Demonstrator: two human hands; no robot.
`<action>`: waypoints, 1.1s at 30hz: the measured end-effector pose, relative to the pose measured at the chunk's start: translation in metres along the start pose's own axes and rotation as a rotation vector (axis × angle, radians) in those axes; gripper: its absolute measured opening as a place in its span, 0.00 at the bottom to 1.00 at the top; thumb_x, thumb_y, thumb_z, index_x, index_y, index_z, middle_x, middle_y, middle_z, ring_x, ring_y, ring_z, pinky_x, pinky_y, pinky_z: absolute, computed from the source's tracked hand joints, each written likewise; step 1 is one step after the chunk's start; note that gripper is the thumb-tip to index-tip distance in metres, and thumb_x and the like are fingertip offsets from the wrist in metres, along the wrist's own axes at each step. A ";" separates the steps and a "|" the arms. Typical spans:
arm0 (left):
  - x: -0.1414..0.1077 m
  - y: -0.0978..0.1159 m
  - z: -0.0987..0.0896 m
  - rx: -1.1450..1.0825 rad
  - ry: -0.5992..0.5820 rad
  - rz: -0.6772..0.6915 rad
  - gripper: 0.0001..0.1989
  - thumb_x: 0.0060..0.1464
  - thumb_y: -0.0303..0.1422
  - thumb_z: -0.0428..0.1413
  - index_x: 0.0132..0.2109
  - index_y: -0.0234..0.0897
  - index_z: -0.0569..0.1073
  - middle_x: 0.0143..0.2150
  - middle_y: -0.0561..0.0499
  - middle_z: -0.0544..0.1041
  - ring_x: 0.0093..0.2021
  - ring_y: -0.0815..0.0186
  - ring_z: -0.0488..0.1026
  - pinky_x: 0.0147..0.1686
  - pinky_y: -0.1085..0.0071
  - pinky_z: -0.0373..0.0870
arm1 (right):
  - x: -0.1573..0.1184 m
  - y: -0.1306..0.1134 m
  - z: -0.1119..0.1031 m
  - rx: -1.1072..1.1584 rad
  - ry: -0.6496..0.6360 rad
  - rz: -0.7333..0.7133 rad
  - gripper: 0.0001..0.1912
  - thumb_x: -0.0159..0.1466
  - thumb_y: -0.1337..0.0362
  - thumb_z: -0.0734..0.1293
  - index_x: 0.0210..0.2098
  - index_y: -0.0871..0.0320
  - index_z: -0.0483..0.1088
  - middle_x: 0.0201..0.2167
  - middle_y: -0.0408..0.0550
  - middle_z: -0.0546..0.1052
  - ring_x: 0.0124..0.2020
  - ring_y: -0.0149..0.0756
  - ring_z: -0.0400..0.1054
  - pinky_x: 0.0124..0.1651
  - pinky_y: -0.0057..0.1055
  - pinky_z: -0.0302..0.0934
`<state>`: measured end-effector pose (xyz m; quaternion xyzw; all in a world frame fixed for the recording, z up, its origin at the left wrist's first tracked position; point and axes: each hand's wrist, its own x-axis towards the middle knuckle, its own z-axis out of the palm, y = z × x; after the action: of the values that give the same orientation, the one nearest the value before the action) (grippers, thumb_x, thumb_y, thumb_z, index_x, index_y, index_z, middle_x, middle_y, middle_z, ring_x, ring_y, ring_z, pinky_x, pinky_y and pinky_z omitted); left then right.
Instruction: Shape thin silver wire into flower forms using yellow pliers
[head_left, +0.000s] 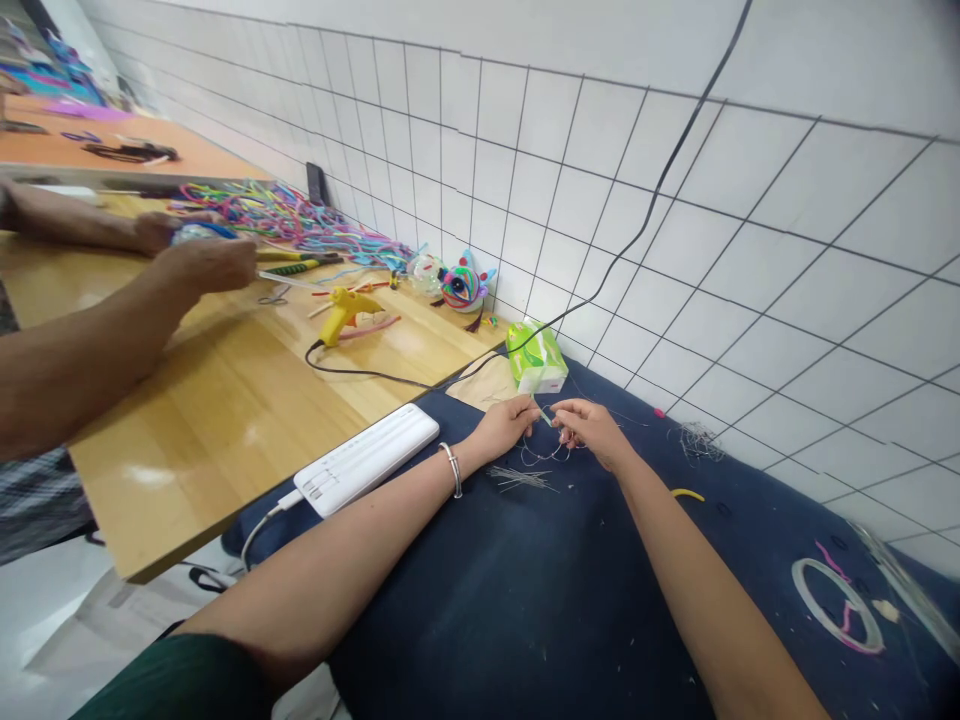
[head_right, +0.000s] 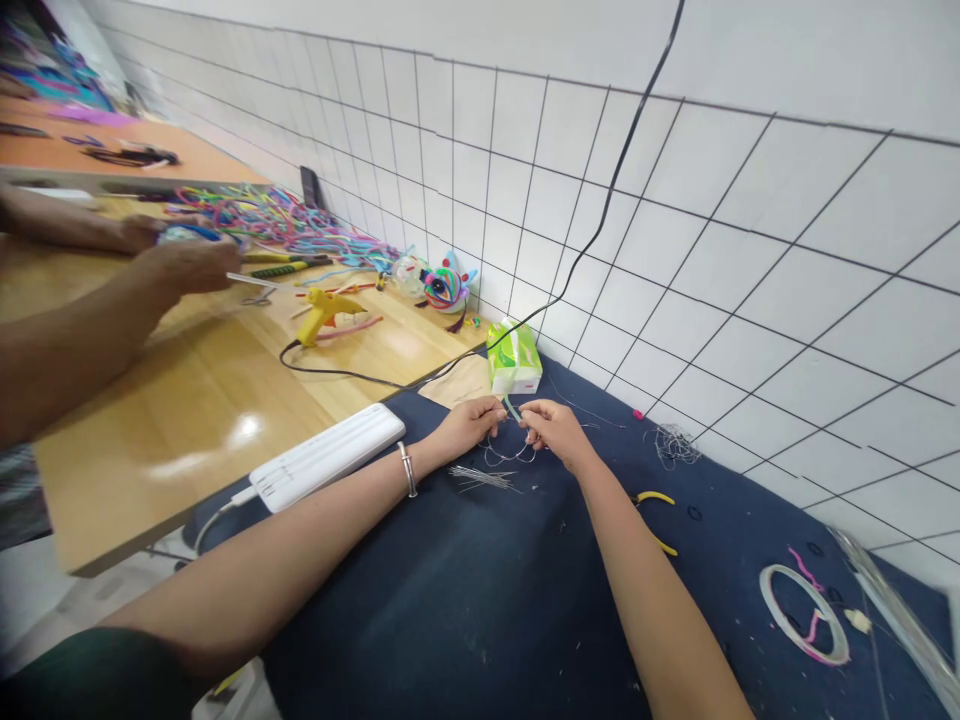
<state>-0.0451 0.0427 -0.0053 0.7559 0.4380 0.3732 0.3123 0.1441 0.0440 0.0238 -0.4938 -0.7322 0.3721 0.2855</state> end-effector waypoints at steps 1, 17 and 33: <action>0.001 -0.001 0.000 0.007 0.024 -0.015 0.15 0.58 0.38 0.41 0.31 0.35 0.67 0.24 0.54 0.71 0.24 0.73 0.65 0.26 0.78 0.60 | 0.000 0.001 0.001 0.013 -0.012 0.001 0.16 0.60 0.59 0.59 0.44 0.60 0.65 0.31 0.47 0.74 0.23 0.26 0.67 0.23 0.22 0.63; 0.003 -0.015 -0.002 0.352 0.108 -0.229 0.14 0.54 0.40 0.47 0.28 0.37 0.70 0.26 0.50 0.73 0.27 0.67 0.68 0.27 0.74 0.60 | 0.006 0.018 0.024 -0.386 0.033 0.007 0.11 0.55 0.64 0.64 0.39 0.55 0.69 0.26 0.41 0.72 0.26 0.29 0.67 0.32 0.25 0.58; -0.006 -0.002 -0.020 0.419 -0.046 0.151 0.17 0.59 0.35 0.42 0.53 0.41 0.65 0.54 0.49 0.67 0.53 0.66 0.64 0.51 0.71 0.59 | -0.051 -0.002 0.019 -0.769 0.089 -0.159 0.21 0.65 0.58 0.54 0.54 0.58 0.60 0.53 0.52 0.65 0.55 0.39 0.54 0.56 0.36 0.47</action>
<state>-0.0649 0.0407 0.0021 0.8433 0.4407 0.2789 0.1295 0.1458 -0.0088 0.0127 -0.5220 -0.8411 0.0255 0.1390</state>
